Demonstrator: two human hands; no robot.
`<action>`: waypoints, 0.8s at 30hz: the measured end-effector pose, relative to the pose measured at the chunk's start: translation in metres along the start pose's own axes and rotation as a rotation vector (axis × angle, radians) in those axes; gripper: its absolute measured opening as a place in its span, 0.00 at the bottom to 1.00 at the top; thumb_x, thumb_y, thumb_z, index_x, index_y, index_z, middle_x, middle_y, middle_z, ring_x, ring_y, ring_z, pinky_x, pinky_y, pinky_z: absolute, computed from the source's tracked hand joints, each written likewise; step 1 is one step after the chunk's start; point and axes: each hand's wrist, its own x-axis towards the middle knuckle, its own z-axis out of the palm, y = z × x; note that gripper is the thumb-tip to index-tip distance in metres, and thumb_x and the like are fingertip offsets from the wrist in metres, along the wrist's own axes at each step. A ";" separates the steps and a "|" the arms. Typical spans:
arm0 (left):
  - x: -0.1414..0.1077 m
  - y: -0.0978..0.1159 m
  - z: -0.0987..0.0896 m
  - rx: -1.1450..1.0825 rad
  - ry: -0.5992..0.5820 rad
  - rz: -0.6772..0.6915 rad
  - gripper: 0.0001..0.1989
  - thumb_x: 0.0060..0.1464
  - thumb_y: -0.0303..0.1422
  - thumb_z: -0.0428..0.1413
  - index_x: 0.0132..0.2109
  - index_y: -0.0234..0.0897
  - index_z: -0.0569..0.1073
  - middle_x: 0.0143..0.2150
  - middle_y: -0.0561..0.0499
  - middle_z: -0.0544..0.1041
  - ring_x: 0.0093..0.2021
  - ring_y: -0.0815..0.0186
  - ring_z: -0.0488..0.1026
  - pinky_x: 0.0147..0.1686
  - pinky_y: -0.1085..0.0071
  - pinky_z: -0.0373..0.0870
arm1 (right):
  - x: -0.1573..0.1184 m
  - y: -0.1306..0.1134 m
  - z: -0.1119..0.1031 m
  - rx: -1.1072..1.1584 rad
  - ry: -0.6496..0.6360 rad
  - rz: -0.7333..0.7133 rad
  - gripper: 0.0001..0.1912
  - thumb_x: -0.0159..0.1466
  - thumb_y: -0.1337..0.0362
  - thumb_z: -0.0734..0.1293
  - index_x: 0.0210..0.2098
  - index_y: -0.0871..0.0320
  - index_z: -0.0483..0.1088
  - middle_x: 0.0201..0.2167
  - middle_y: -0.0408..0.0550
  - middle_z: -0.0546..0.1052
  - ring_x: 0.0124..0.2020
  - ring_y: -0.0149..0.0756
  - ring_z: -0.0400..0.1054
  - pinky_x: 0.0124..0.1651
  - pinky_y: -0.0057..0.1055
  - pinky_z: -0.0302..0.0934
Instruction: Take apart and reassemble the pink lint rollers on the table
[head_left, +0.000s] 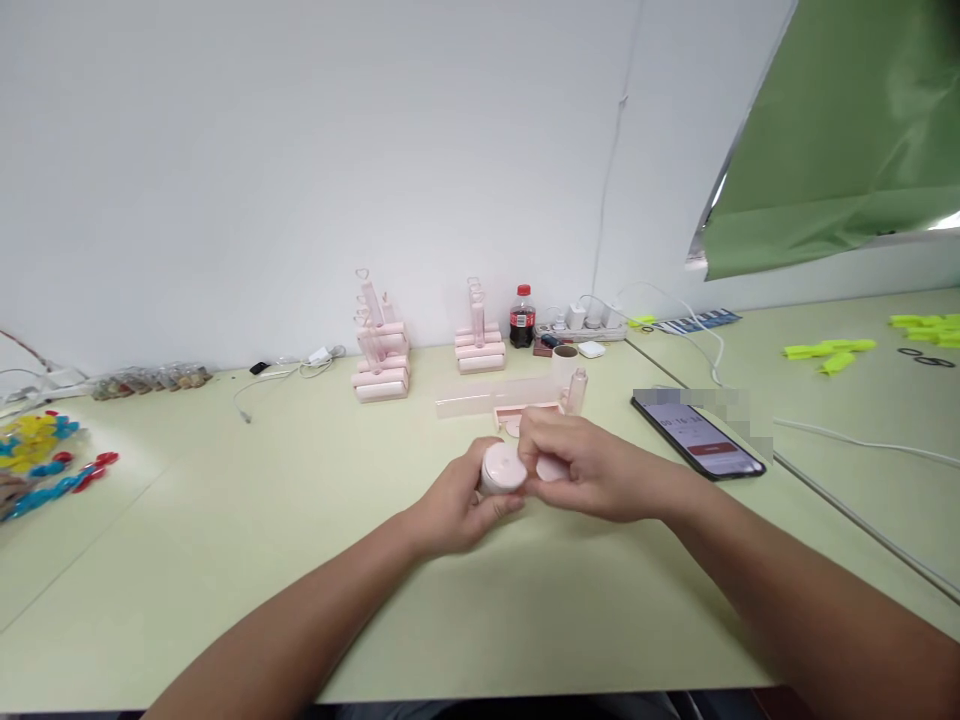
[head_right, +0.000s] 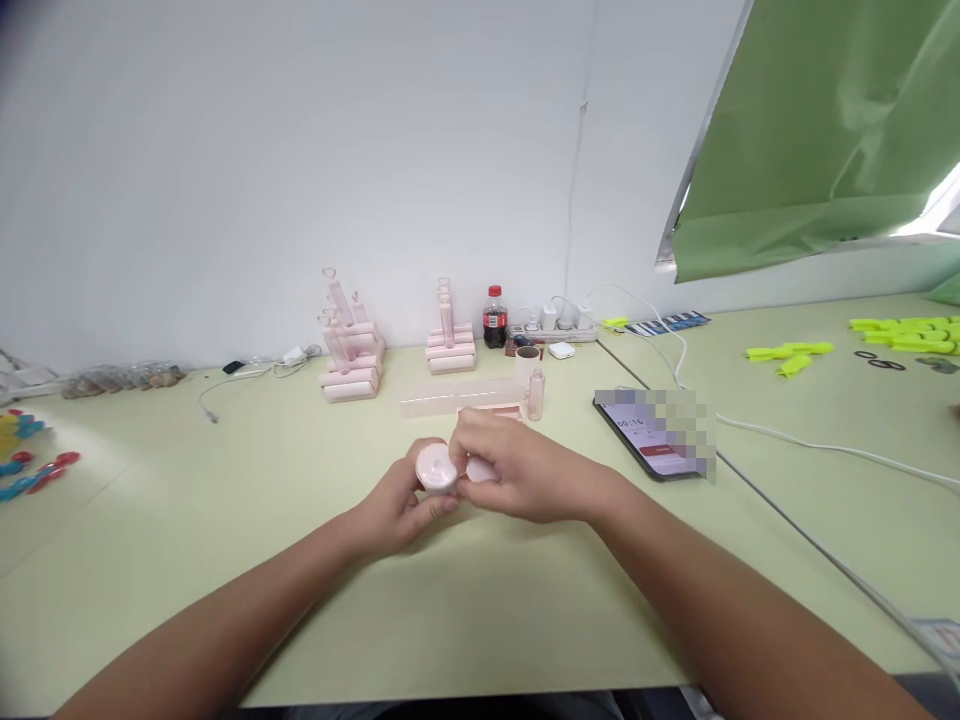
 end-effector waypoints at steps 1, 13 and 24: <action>0.000 -0.002 0.000 -0.068 0.035 -0.030 0.19 0.58 0.41 0.56 0.51 0.38 0.63 0.45 0.46 0.72 0.41 0.61 0.69 0.40 0.67 0.67 | 0.001 0.005 0.002 0.014 0.065 -0.007 0.03 0.62 0.65 0.66 0.34 0.55 0.66 0.32 0.45 0.68 0.33 0.34 0.62 0.36 0.30 0.57; 0.001 -0.008 -0.001 -0.765 0.199 -0.378 0.24 0.53 0.49 0.60 0.48 0.39 0.63 0.47 0.45 0.72 0.47 0.56 0.74 0.33 0.62 0.78 | 0.015 0.049 0.050 0.361 0.410 0.537 0.24 0.63 0.58 0.64 0.57 0.54 0.58 0.46 0.50 0.76 0.42 0.38 0.72 0.45 0.37 0.64; 0.003 -0.005 -0.013 -0.694 0.324 -0.421 0.26 0.48 0.48 0.63 0.48 0.39 0.67 0.45 0.47 0.74 0.44 0.60 0.75 0.33 0.68 0.74 | 0.012 0.047 0.053 0.087 0.095 0.405 0.13 0.68 0.66 0.56 0.43 0.55 0.70 0.44 0.50 0.78 0.45 0.41 0.70 0.45 0.36 0.62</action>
